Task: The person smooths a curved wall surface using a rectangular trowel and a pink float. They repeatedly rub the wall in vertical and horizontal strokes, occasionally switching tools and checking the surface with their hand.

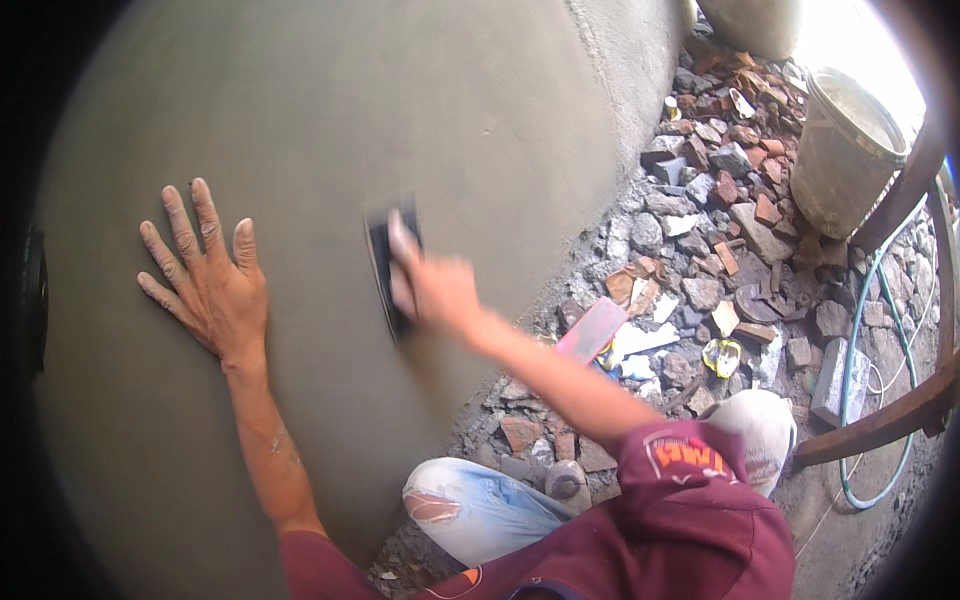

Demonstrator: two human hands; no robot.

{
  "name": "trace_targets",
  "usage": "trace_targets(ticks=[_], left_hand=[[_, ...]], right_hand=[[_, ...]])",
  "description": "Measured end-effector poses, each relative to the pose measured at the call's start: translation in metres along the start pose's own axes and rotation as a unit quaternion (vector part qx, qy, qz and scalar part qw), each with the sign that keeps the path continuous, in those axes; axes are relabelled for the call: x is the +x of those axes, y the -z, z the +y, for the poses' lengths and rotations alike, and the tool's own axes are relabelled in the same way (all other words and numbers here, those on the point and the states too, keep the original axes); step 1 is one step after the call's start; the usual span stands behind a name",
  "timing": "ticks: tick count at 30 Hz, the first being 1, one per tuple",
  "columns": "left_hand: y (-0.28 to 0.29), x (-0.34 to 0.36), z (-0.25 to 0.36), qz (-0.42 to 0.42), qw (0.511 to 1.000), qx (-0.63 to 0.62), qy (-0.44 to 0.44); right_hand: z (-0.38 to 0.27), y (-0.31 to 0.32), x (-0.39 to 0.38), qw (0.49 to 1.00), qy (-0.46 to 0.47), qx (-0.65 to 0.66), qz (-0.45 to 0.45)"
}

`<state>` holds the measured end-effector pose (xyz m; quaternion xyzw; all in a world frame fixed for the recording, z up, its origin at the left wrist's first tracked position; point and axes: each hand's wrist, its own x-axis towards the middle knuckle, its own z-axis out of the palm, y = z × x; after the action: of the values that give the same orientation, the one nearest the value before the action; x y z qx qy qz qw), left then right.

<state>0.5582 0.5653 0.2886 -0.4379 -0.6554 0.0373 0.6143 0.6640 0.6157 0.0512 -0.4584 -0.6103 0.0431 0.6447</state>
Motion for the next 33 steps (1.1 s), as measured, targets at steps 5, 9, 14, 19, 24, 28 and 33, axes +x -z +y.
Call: trace_targets(ticks=[5, 9, 14, 19, 24, 28, 33], left_hand=[[-0.035, 0.009, -0.003, 0.209, 0.952, -0.222, -0.041], [-0.038, 0.004, -0.007, 0.205, 0.953, -0.218, -0.047], [-0.030, 0.007, 0.013, 0.226, 0.945, -0.230, -0.047], [-0.037, 0.005, 0.001, 0.251, 0.948, -0.190, -0.052], [-0.040, 0.009, -0.004, 0.228, 0.958, -0.164, -0.056], [-0.034, 0.008, -0.001, 0.227, 0.957, -0.169, -0.062], [-0.038, 0.005, 0.001, 0.236, 0.956, -0.155, -0.075]], right_hand=[[0.029, 0.012, -0.055, 0.998, 0.034, 0.018, 0.043], [0.077, 0.080, 0.183, 0.991, -0.013, -0.014, 0.135], [0.132, 0.121, 0.272, 0.994, -0.028, -0.052, 0.093], [0.069, 0.000, -0.019, 0.996, -0.087, 0.016, 0.003], [0.089, 0.014, -0.077, 0.988, -0.126, 0.089, 0.031], [0.154, 0.095, 0.153, 0.986, -0.097, -0.012, 0.133], [0.176, 0.096, 0.195, 0.992, -0.105, 0.018, 0.061]])
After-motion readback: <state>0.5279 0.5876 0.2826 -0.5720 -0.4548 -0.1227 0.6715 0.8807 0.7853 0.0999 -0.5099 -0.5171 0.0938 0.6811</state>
